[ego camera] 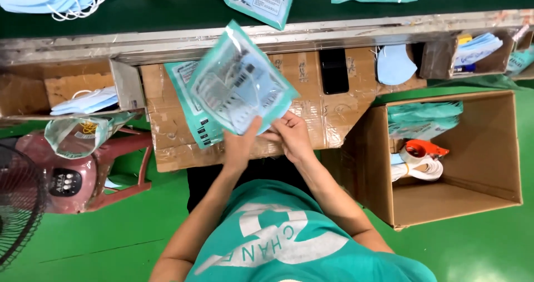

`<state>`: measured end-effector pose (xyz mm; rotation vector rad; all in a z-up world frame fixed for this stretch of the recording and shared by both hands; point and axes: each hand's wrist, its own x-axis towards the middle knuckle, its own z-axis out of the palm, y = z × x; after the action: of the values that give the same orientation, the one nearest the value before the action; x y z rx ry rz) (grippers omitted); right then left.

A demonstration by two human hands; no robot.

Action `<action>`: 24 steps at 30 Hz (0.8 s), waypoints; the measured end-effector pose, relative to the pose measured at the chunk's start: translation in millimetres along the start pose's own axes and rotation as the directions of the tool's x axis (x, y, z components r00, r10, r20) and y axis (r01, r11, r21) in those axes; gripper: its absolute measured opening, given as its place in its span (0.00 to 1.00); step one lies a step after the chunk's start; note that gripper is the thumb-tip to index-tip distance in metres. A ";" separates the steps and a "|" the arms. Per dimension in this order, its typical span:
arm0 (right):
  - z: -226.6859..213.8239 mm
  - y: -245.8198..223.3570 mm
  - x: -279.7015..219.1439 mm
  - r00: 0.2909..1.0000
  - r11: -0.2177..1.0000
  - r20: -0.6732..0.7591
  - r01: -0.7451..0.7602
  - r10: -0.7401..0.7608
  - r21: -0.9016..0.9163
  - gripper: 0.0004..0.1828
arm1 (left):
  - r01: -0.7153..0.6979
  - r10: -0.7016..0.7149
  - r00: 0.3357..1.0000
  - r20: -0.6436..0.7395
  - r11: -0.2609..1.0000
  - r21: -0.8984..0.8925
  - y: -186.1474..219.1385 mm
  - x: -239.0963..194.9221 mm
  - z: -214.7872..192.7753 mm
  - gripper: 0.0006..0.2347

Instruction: Packing blue face masks into green plastic bags on an industrial assembly line.

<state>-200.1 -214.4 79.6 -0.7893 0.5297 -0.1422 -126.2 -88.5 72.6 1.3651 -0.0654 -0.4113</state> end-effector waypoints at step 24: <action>12.1 -67.9 -24.4 0.595 0.329 0.112 0.579 -0.796 -0.746 0.22 | -0.509 0.468 0.861 0.200 0.771 0.384 100.2 -11.6 -18.9 0.06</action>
<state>-210.1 -246.6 144.6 -1.8163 0.4638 -0.9376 -106.8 -52.6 166.7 1.6903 -0.6128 -0.0075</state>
